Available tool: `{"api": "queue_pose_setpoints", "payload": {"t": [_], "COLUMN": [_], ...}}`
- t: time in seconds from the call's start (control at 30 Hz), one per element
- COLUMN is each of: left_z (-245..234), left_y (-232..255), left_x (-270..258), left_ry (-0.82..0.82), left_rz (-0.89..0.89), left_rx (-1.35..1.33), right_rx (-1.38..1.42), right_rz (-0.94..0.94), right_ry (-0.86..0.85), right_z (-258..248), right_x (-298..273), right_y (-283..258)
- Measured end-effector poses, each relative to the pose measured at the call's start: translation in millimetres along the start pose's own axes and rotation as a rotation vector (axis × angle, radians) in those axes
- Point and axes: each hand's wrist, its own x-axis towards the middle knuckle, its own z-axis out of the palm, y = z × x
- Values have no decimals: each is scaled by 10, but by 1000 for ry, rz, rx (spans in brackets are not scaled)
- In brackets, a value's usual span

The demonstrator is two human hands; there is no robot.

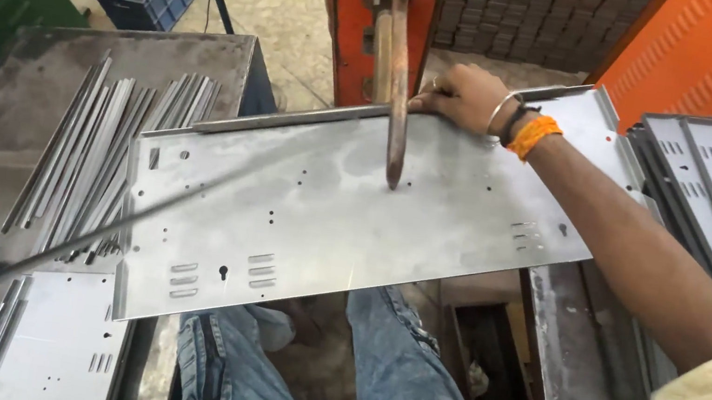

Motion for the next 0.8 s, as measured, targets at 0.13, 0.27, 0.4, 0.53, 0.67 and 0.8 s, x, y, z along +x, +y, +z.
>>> {"api": "queue_pose_setpoints", "payload": {"t": [0.13,0.27,0.4,0.53,0.67,0.8], "left_z": [-1036,-1269,-906,-697,-854,-706], "left_y": [1963,3091,3603,3696,3615,2990], "left_x": [1411,2220,2801,3083,3112,3109], "left_ry": [41,112,305,355,493,234], "left_rz": [-78,113,331,288,260,17], "left_rx": [-127,-68,-140,-65,118,-51], "right_rx": [-70,-28,-74,98,-87,-114], "right_rz": [-51,48,25,-239,-1,-134], "right_ry": [-47,-107,-102,-19,-34,41], "right_z": [60,14,31,16,-17,25], "right_x": [158,199,160,46,-70,-147], "right_y": [265,200,224,170,-80,-44]}}
